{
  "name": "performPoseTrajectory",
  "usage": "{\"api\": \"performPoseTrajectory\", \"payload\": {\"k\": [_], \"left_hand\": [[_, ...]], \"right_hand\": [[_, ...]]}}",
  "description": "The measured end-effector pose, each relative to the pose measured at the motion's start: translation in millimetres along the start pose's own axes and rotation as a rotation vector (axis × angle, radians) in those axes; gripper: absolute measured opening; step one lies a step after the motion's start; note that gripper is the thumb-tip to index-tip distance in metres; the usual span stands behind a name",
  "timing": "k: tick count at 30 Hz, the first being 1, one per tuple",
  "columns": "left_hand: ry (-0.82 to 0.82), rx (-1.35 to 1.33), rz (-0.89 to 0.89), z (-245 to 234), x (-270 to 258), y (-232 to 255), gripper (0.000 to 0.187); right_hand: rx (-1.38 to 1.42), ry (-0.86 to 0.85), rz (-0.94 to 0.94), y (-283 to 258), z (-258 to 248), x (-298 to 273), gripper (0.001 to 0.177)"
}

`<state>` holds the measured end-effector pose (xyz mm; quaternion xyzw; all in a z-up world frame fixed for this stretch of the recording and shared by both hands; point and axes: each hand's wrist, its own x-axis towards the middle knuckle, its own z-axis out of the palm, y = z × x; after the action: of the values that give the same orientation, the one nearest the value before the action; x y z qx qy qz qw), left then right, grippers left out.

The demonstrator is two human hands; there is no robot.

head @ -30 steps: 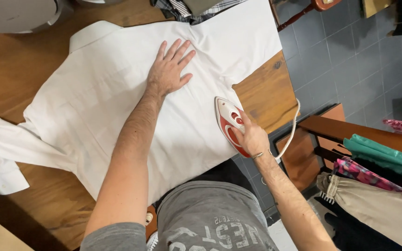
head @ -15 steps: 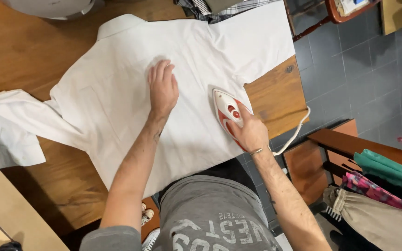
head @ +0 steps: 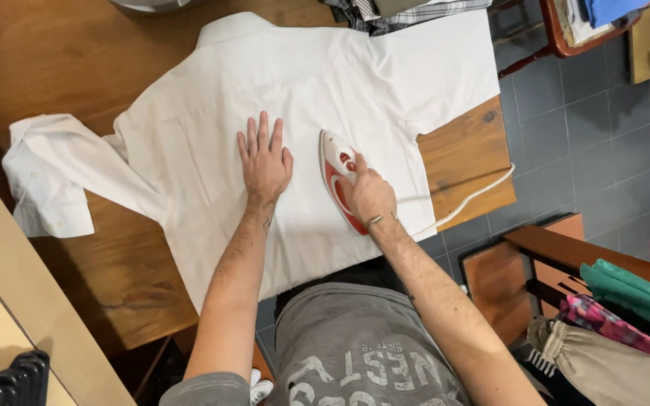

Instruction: Ironing a white long-sleeved dress shirt on a wooden table using a steam iron.

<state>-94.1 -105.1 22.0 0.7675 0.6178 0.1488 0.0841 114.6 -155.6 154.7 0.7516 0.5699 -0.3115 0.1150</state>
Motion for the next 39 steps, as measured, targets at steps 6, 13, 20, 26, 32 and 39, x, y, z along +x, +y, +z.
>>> {"api": "performPoseTrajectory", "payload": {"k": [6, 13, 20, 26, 32, 39], "left_hand": [[-0.002, 0.019, -0.046, 0.8, 1.0, -0.5, 0.074], [0.002, 0.024, -0.032, 7.7, -0.1, 1.4, 0.080], [-0.014, 0.075, -0.012, 0.4, 1.5, 5.9, 0.080], [-0.053, 0.209, -0.029, -20.3, 5.9, 16.4, 0.080], [-0.265, 0.201, -0.115, -16.7, 4.8, 19.8, 0.081], [-0.137, -0.089, -0.129, -5.5, -51.5, 40.1, 0.049]], "right_hand": [[-0.051, 0.032, 0.068, 24.4, -0.8, 0.2, 0.070], [-0.002, 0.071, 0.274, 102.0, 1.1, -11.2, 0.069], [-0.017, 0.067, 0.258, 137.4, -12.1, -21.9, 0.069], [0.113, 0.084, 0.112, 158.7, -20.1, -24.6, 0.071], [0.203, 0.156, 0.095, 169.6, -32.6, -20.4, 0.057], [-0.091, -0.023, -0.279, 122.9, -66.2, -63.0, 0.065]]}}
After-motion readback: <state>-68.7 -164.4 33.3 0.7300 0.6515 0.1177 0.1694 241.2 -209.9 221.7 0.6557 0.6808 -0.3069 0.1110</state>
